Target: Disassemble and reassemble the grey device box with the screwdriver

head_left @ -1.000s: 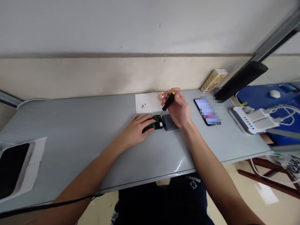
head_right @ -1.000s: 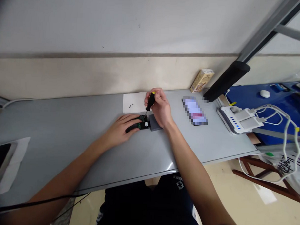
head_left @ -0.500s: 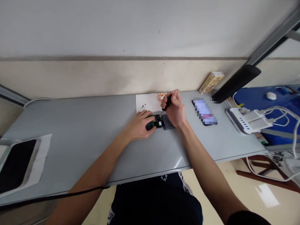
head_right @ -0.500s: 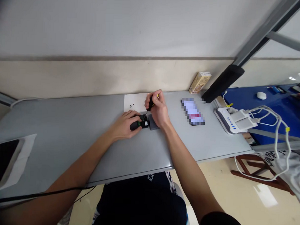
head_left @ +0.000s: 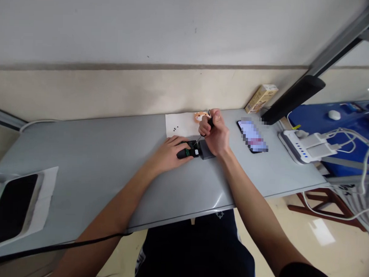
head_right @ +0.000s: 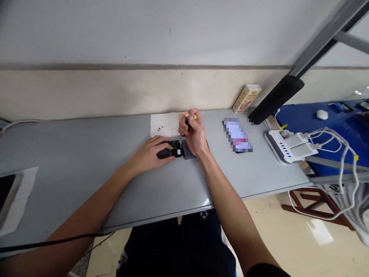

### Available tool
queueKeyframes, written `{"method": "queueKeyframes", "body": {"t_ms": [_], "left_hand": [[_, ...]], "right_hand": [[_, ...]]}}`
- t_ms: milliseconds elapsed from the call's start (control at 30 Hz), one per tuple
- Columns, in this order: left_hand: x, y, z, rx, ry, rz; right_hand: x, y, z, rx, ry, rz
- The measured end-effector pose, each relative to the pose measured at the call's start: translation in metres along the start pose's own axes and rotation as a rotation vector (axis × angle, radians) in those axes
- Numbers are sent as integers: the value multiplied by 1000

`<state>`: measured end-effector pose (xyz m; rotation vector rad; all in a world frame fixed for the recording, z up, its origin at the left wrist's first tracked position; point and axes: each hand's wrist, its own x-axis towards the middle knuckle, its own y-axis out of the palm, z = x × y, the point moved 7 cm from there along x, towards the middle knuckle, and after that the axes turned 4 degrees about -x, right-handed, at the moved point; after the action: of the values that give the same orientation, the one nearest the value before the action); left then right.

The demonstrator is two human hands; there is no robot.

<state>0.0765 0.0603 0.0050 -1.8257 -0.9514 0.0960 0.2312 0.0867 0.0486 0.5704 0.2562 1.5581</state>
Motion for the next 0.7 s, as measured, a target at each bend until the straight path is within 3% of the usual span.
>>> {"method": "queueKeyframes", "body": {"t_ms": [167,333,700], "left_hand": [[-3,-4,0,5,0,-26],[-5,-6,0,20,-7,-16],[-3,-3,2,34,-23,-32]], "right_hand": [[5,-5,1,6,-56,16],[5,2,-4,-48,60,41],[-11,15,5,-64,-89,-11]]}}
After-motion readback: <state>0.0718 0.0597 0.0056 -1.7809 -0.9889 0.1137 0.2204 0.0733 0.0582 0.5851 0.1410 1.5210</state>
